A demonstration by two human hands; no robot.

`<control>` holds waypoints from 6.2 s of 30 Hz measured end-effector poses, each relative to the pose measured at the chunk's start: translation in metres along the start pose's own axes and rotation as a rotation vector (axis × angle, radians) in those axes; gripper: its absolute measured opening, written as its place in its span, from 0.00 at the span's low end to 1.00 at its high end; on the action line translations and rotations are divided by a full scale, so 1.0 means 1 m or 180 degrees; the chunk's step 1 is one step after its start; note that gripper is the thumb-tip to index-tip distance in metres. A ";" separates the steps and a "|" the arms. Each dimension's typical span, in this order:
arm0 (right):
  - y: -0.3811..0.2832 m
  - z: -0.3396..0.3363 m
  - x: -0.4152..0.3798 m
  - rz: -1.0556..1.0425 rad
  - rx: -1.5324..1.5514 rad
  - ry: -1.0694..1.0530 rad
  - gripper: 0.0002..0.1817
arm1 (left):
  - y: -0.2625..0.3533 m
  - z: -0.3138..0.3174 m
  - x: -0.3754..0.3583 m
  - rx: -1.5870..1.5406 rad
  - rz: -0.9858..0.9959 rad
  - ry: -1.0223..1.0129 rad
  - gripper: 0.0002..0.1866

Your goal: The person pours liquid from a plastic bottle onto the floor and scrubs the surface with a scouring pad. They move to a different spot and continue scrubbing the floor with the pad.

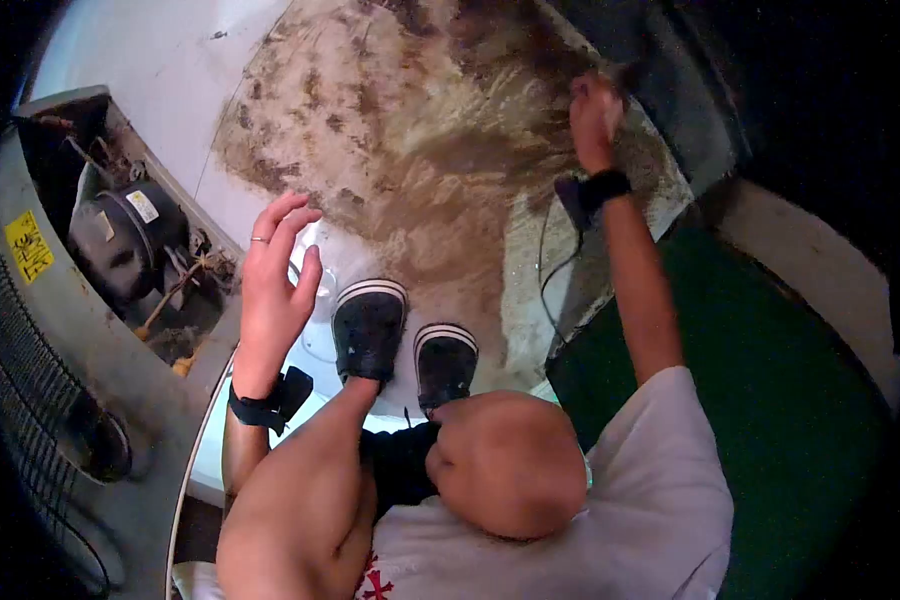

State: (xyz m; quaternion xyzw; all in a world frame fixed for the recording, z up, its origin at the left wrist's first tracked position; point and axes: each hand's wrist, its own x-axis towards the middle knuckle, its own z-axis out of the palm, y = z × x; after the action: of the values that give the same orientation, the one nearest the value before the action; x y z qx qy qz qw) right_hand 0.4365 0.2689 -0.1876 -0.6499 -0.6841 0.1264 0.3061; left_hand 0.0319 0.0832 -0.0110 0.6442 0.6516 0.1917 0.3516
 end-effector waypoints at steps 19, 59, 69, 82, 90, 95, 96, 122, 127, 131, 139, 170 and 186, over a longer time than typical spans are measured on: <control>0.047 -0.014 0.008 0.0050 -0.0170 0.0197 0.04 | 0.000 0.003 0.003 -0.0131 -0.0008 0.0007 0.17; -0.022 0.012 -0.003 -0.0291 -0.0187 -0.0581 0.04 | 0.021 -0.001 0.017 -0.0169 -0.0094 0.0603 0.15; -0.024 0.021 -0.008 -0.0576 -0.0758 -0.0113 0.05 | 0.014 0.000 0.028 -0.0452 -0.0270 0.0560 0.17; 0.025 0.019 0.026 -0.0244 -0.0297 -0.0380 0.04 | 0.001 0.001 0.016 -0.0485 -0.0432 0.0565 0.16; 0.020 0.008 0.005 -0.0284 -0.0918 -0.1008 0.06 | 0.007 -0.005 0.019 -0.0483 -0.0312 0.0566 0.16; 0.023 0.016 0.047 -0.0062 -0.0750 -0.0393 0.05 | 0.003 -0.001 0.016 -0.0413 -0.0260 0.0466 0.17; 0.023 0.017 0.064 0.0057 -0.0675 -0.0458 0.05 | 0.004 -0.003 0.017 -0.0389 -0.0258 0.0471 0.17; -0.034 0.032 0.004 -0.0279 -0.0720 -0.0469 0.04 | -0.007 -0.009 0.014 -0.0215 -0.0277 0.0471 0.17; -0.028 0.031 0.037 0.0144 -0.0287 -0.0349 0.03 | -0.007 -0.007 0.011 -0.0244 -0.0374 0.0441 0.17; -0.011 0.039 0.046 -0.0139 -0.0502 -0.0171 0.04 | -0.001 -0.008 0.009 -0.0237 -0.0417 0.0466 0.17; 0.001 0.034 0.048 0.0251 0.0452 -0.0324 0.04 | -0.005 -0.007 0.012 -0.0260 -0.0299 0.0501 0.17; -0.028 0.035 0.022 -0.0548 0.0267 -0.0613 0.06 | -0.015 -0.004 0.001 -0.0266 -0.0417 0.0569 0.17; 0.015 0.034 0.074 -0.0524 -0.0197 -0.0971 0.07 | -0.019 -0.015 -0.009 -0.0187 -0.0606 0.0560 0.17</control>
State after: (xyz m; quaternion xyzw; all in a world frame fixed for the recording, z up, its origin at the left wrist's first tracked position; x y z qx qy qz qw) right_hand 0.4306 0.3501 -0.2040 -0.5741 -0.7770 0.1769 0.1879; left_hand 0.0074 0.0753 -0.0125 0.5496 0.7322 0.2322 0.3285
